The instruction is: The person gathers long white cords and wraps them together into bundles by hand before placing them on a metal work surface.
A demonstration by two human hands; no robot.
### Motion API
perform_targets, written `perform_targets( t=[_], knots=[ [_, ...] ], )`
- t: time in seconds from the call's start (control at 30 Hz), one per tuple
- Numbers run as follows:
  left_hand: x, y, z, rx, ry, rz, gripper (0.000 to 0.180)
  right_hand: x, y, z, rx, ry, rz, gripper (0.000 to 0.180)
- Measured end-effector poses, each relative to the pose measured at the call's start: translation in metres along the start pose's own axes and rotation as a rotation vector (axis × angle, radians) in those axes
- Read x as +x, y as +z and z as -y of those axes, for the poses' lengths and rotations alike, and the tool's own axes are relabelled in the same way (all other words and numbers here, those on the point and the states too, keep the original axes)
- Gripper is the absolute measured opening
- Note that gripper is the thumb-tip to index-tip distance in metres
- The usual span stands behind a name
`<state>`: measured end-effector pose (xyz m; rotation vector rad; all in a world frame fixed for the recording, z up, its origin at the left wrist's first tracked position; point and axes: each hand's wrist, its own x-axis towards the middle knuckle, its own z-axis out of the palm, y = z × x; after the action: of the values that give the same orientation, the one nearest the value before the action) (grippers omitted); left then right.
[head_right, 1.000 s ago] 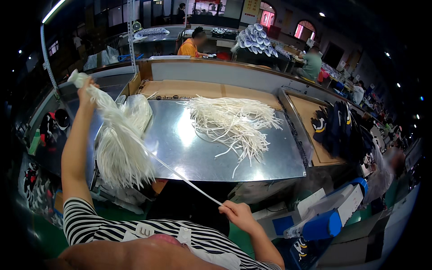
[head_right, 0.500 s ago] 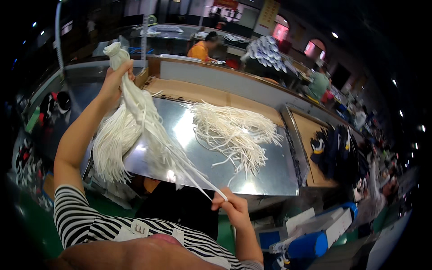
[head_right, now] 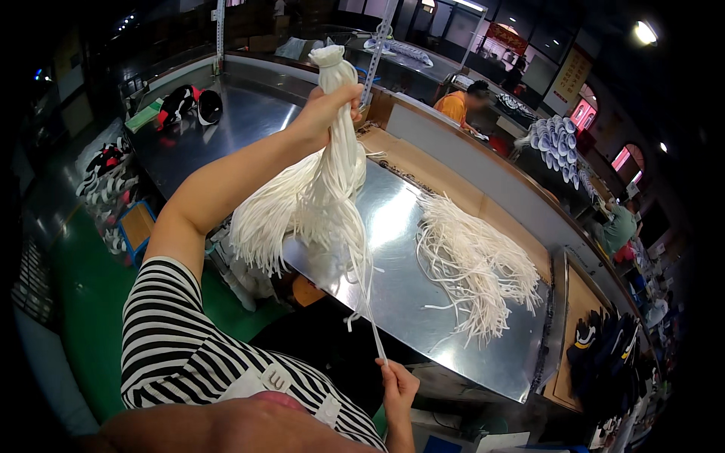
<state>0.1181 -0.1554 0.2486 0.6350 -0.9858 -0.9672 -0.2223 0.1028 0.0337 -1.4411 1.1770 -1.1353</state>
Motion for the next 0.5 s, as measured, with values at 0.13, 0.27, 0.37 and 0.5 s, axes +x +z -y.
perform_targets(
  t=[0.13, 0.27, 0.37, 0.5],
  knots=[
    [0.000, 0.009, -0.004, -0.013, -0.017, -0.019, 0.021, 0.018, 0.010, 0.004, -0.075, -0.175, 0.100, 0.023],
    [-0.041, 0.059, -0.011, -0.031, -0.168, 0.014, 0.022, 0.055, 0.018, 0.051, -0.495, -0.645, -0.020, 0.048],
    [-0.072, 0.099, -0.021, -0.183, -0.119, 0.349, 0.016, 0.099, 0.056, 0.093, -0.632, -0.961, -0.080, 0.049],
    [-0.086, 0.120, -0.061, -0.302, 0.023, 0.446, 0.012, 0.123, 0.104, 0.031, -1.139, -0.792, 0.181, 0.053]
  ],
)
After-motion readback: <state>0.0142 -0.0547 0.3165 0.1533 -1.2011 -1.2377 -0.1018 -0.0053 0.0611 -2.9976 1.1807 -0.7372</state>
